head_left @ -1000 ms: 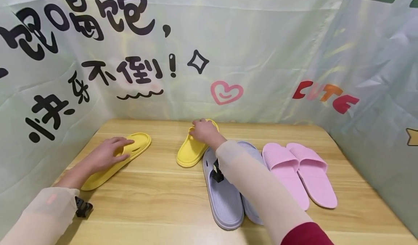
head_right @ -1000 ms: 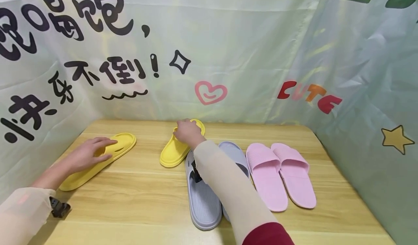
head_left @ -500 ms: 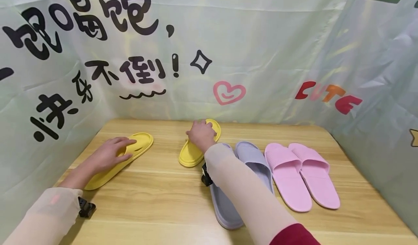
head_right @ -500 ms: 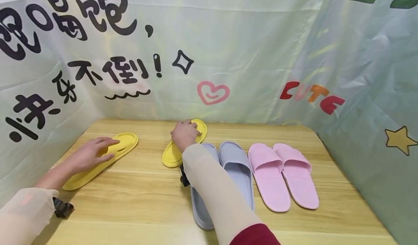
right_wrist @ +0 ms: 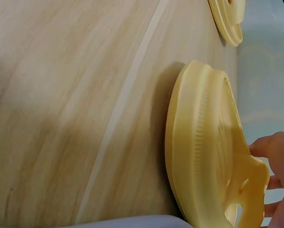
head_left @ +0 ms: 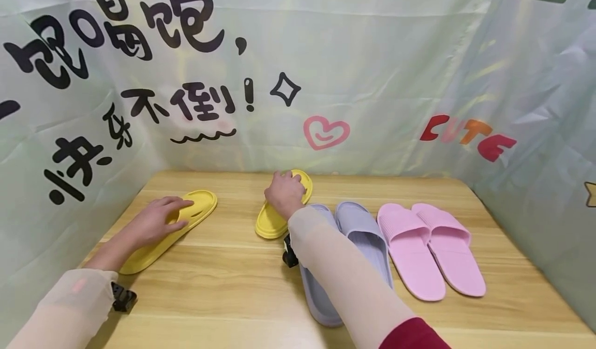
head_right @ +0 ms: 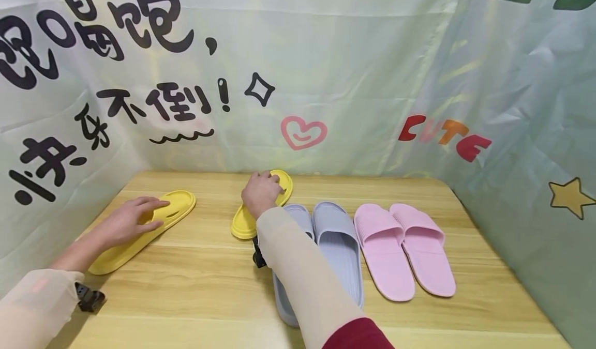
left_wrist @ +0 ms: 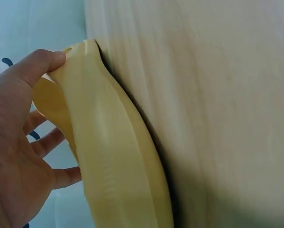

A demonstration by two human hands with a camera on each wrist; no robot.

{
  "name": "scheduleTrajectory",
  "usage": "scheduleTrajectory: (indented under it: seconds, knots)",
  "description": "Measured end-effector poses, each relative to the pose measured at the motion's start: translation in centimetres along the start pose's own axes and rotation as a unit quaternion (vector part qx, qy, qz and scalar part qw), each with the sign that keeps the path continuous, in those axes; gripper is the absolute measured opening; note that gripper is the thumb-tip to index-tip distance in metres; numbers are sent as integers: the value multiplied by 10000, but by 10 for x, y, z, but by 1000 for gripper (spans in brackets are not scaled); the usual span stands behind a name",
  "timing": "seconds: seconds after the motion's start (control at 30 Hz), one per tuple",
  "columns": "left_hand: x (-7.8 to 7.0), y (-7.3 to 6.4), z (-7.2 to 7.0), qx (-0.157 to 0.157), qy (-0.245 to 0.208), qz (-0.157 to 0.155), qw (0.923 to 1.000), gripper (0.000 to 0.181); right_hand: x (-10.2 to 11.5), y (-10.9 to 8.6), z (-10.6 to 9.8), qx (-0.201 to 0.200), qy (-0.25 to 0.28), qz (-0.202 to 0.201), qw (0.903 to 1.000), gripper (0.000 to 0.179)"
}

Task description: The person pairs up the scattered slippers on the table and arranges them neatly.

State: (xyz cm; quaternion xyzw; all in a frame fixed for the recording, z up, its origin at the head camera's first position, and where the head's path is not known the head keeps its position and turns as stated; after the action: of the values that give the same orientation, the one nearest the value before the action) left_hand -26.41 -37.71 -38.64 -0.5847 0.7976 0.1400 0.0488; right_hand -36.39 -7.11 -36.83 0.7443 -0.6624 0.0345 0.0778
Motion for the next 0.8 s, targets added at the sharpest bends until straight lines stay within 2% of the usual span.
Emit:
scheduleTrajectory:
  seconds: [0.33,0.5,0.7,0.8]
  knots:
    - [8,-5,0,-74,-345,262,9990,52,6,-6,-7,-68,156,-409,9990,51]
    - [9,-5,-1,-115,-339,323,9988,50,7,-10,-12,-73,183,-570,9982,49]
    - [7,-5,-2,-256,-267,518,9980,51,7,-15,-19,-262,196,-773,9965,47]
    - [5,-5,-3,-263,-213,517,9981,51,6,-18,-21,-316,183,-857,9957,47]
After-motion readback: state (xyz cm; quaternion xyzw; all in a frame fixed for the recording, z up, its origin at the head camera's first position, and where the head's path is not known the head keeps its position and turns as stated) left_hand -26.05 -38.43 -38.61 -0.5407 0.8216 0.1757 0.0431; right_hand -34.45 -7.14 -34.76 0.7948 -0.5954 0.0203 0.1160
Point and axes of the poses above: each hand's wrist, its own y-axis towards the middle knuckle, its own z-axis out of the palm, x = y × z, the point moved 1 cm from there along y, towards the middle knuckle, and after that the axes turned 4 degrees about -z, right-handed, at the moved point
